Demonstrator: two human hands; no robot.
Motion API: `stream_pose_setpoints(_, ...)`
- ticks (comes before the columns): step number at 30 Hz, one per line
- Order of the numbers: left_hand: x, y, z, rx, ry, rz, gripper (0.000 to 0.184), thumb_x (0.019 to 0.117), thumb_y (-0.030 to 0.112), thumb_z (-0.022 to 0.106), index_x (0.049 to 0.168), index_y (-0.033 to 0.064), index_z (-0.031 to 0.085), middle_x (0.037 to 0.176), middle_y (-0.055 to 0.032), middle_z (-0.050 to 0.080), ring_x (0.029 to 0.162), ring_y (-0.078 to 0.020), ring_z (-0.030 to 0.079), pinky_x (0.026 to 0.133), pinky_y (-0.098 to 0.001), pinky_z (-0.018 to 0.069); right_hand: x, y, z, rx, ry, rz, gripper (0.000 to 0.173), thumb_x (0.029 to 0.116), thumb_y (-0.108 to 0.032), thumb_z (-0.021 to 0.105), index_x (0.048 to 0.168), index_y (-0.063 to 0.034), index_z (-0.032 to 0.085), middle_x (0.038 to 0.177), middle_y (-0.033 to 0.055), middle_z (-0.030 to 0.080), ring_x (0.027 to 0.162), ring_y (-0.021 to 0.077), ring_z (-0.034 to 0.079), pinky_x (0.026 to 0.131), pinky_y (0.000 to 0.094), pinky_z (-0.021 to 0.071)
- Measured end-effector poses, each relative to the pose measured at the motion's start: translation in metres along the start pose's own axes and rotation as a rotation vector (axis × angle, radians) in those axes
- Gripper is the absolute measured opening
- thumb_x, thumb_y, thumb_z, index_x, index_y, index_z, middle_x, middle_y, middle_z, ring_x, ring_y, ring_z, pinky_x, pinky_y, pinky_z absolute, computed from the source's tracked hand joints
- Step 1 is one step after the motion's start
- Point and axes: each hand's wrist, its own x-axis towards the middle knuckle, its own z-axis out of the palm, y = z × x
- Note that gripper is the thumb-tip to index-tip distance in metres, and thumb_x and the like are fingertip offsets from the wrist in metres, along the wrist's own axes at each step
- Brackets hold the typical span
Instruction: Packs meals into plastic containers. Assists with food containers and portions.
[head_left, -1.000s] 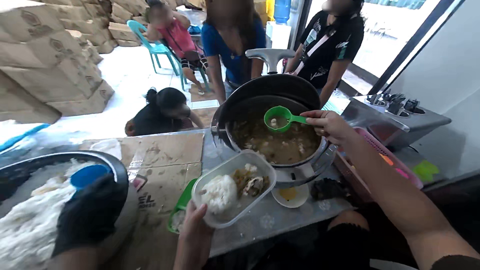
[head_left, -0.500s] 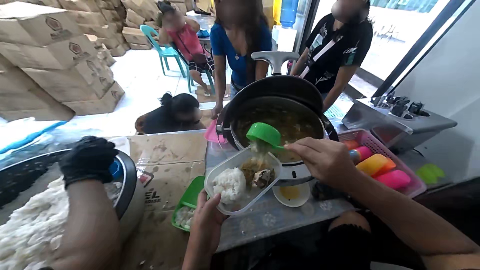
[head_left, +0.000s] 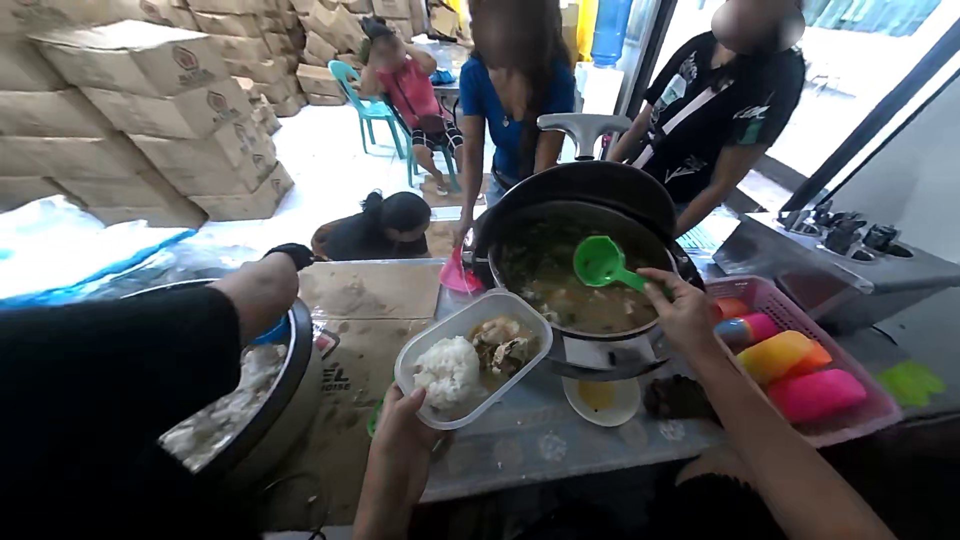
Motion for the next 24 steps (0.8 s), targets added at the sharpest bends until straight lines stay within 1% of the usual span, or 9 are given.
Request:
stream_pose_setpoints(5, 0.015, 0.003, -0.024, 0.025, 0.154, 0.073, 0.052, 0.1, 0.017, 0.037, 0.149, 0.0081, 0.023, 0.118, -0.0101, 0.06, 0.094, -0.0178, 0.07, 0.071, -0.0346, 0.0621, -0.002, 0.025, 0.009, -0.311, -0.136, 0.093, 0.03, 0.1057, -0.008, 0.052, 0.129, -0.0008, 0.068, 0.125, 0.0247, 0.068, 0.114, 0.0444, 0.066, 0.099, 0.0609, 0.0489)
stream_pose_setpoints(9, 0.019, 0.001, -0.033, 0.038, 0.19, 0.093, 0.049, 0.1011, 0.017, 0.035, 0.148, 0.0082, 0.024, 0.115, -0.0072, 0.06, 0.093, -0.0155, 0.069, 0.07, -0.0337, 0.0616, 0.018, 0.013, 0.009, -0.507, -0.388, 0.095, 0.031, 0.1063, -0.008, 0.05, 0.132, -0.005, 0.068, 0.13, 0.0224, 0.066, 0.116, 0.044, 0.065, 0.099, 0.0628, 0.0479)
stream_pose_setpoints(12, 0.017, 0.0, -0.032, 0.031, 0.153, 0.08, 0.046, 0.1004, 0.018, 0.032, 0.145, 0.0099, 0.027, 0.114, -0.0036, 0.062, 0.093, -0.0132, 0.07, 0.07, -0.0326, 0.0621, 0.032, 0.013, 0.017, -0.48, -0.475, 0.121, 0.031, 0.1061, -0.008, 0.051, 0.132, -0.0066, 0.068, 0.133, 0.0192, 0.066, 0.121, 0.0414, 0.063, 0.103, 0.0612, 0.0459)
stream_pose_setpoints(16, 0.012, 0.001, -0.023, 0.025, 0.1, 0.042, 0.045, 0.1008, 0.018, 0.031, 0.145, 0.0123, 0.027, 0.113, -0.0008, 0.063, 0.092, -0.0112, 0.071, 0.071, -0.0312, 0.0629, 0.052, 0.036, 0.017, -0.136, -0.341, 0.362, 0.028, 0.106, -0.011, 0.055, 0.13, -0.004, 0.068, 0.129, 0.0218, 0.067, 0.121, 0.0378, 0.063, 0.104, 0.0573, 0.0463)
stream_pose_setpoints(18, 0.01, 0.0, -0.018, 0.037, 0.071, 0.025, 0.043, 0.0999, 0.018, 0.032, 0.143, 0.0124, 0.028, 0.11, 0.0012, 0.064, 0.09, -0.0095, 0.071, 0.069, -0.0304, 0.0628, 0.053, 0.036, 0.008, 0.068, -0.251, 0.485, 0.028, 0.1051, -0.01, 0.057, 0.13, -0.0024, 0.066, 0.126, 0.0189, 0.067, 0.108, 0.0268, 0.064, 0.094, 0.045, 0.0506)
stream_pose_setpoints(19, 0.009, 0.0, -0.016, 0.043, 0.053, 0.017, 0.043, 0.0987, 0.018, 0.033, 0.141, 0.012, 0.028, 0.109, 0.0018, 0.064, 0.09, -0.0092, 0.071, 0.069, -0.0307, 0.0628, 0.052, 0.032, 0.004, 0.139, -0.217, 0.505, 0.026, 0.1049, -0.009, 0.057, 0.129, -0.0021, 0.065, 0.117, 0.0149, 0.067, 0.089, 0.0175, 0.059, 0.078, 0.0351, 0.0489)
stream_pose_setpoints(20, 0.008, -0.001, -0.013, 0.041, 0.035, 0.009, 0.043, 0.0981, 0.018, 0.034, 0.141, 0.0115, 0.028, 0.109, 0.0014, 0.064, 0.09, -0.0097, 0.071, 0.07, -0.0314, 0.063, 0.049, 0.026, 0.0, 0.204, -0.19, 0.499, 0.025, 0.1045, -0.007, 0.056, 0.127, -0.0013, 0.065, 0.106, 0.0097, 0.065, 0.072, 0.0089, 0.049, 0.064, 0.0267, 0.0421)
stream_pose_setpoints(21, 0.006, -0.002, -0.01, 0.034, 0.019, 0.003, 0.044, 0.098, 0.017, 0.034, 0.141, 0.011, 0.028, 0.11, 0.0006, 0.064, 0.091, -0.0106, 0.071, 0.07, -0.032, 0.063, 0.047, 0.017, -0.004, 0.276, -0.177, 0.49, 0.023, 0.104, -0.005, 0.056, 0.125, -0.0002, 0.065, 0.099, 0.0065, 0.064, 0.064, 0.0042, 0.043, 0.058, 0.022, 0.0373)
stream_pose_setpoints(24, 0.003, -0.004, 0.0, 0.022, -0.005, -0.008, 0.047, 0.0976, 0.017, 0.035, 0.144, 0.0091, 0.029, 0.112, -0.0019, 0.064, 0.093, -0.0126, 0.071, 0.072, -0.0325, 0.0633, 0.039, -0.01, -0.013, 0.379, -0.186, 0.402, 0.022, 0.1028, -0.003, 0.056, 0.122, -0.0008, 0.065, 0.098, 0.0022, 0.066, 0.058, -0.0004, 0.041, 0.053, 0.0175, 0.0354)
